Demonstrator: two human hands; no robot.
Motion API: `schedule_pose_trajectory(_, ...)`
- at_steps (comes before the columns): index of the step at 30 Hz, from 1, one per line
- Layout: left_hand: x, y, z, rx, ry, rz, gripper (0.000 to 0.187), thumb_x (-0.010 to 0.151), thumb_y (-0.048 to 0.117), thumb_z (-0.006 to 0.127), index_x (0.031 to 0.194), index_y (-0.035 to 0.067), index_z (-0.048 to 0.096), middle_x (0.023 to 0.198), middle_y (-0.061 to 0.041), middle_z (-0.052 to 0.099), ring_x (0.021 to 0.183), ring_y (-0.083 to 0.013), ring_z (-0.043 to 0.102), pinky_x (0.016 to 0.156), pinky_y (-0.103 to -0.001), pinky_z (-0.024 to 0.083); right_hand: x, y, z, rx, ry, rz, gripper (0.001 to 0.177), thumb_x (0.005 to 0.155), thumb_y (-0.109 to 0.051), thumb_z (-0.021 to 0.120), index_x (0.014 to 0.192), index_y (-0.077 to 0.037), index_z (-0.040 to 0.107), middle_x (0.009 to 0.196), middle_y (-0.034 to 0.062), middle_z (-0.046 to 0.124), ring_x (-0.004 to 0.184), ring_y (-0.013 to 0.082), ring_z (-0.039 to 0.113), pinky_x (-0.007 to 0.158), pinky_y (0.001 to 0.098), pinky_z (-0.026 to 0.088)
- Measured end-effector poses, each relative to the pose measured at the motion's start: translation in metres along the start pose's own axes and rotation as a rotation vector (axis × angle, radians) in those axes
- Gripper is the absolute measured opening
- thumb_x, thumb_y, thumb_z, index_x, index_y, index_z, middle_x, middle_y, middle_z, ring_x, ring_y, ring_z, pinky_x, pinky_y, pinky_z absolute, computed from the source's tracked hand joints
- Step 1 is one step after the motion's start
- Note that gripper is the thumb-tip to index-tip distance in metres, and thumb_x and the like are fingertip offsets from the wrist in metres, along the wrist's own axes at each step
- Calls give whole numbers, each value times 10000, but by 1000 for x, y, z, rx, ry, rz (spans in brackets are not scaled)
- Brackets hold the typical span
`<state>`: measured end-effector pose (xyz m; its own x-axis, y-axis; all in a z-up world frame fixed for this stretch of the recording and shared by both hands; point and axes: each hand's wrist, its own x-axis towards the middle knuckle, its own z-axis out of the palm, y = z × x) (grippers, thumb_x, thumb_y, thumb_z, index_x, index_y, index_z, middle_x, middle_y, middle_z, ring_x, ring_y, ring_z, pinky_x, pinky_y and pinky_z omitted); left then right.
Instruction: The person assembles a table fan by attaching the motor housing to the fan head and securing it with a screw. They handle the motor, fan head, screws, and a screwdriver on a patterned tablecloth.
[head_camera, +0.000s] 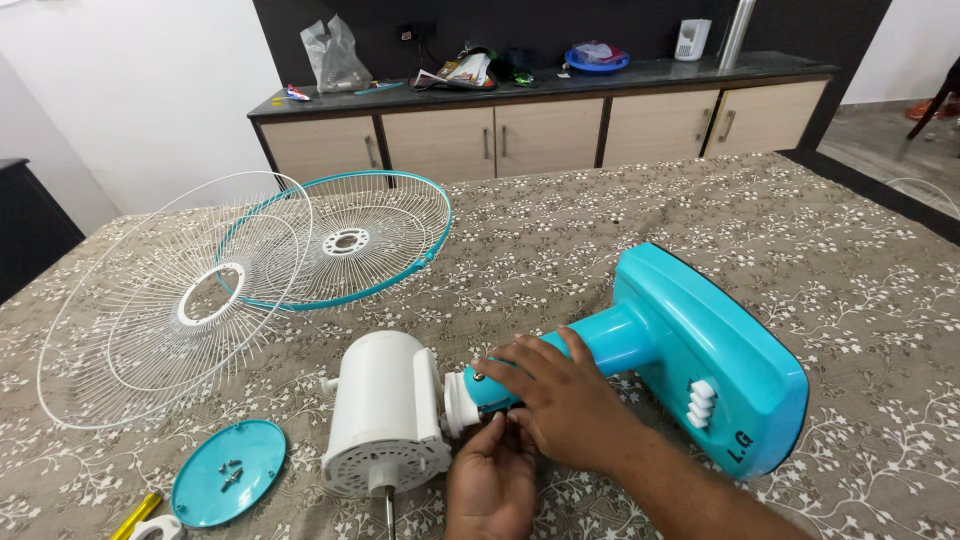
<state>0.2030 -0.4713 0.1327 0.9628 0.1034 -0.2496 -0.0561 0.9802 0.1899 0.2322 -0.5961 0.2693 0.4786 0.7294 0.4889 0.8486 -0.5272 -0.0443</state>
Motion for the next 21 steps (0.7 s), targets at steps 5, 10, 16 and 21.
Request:
schedule_pose_trajectory(5,4,3,-4,-30,-45,-26,240,979,96,515,1160,-33,607,1048,-134,681,913,-235,639,860,-362,521,4,-5,6,-45,37,34,545,790,-290,759,1310,-286,593,1359,33,583,1330,294,487,1106,685,217)
schedule_pose_trajectory(10,3,0,-5,-32,91,16,249,997,92,517,1179,-36,629,1054,-125,691,916,-218,629,862,-333,519,6,-7,8,-82,69,24,522,764,-264,754,1267,-269,612,1333,56,588,1307,293,503,1096,685,230)
schedule_pose_trajectory(16,-9,4,1,-26,37,-35,235,982,111,538,1168,14,645,1049,-103,703,937,-216,658,865,-352,528,5,-10,9,-111,107,5,509,780,-307,747,1270,-257,615,1331,57,580,1304,294,494,1095,673,239)
schedule_pose_trajectory(21,-12,4,2,-3,-114,-48,233,968,122,555,1166,39,646,1031,-91,709,947,-216,665,881,-386,539,7,-11,12,-131,114,32,503,780,-328,745,1260,-261,611,1345,32,576,1306,286,491,1096,662,232)
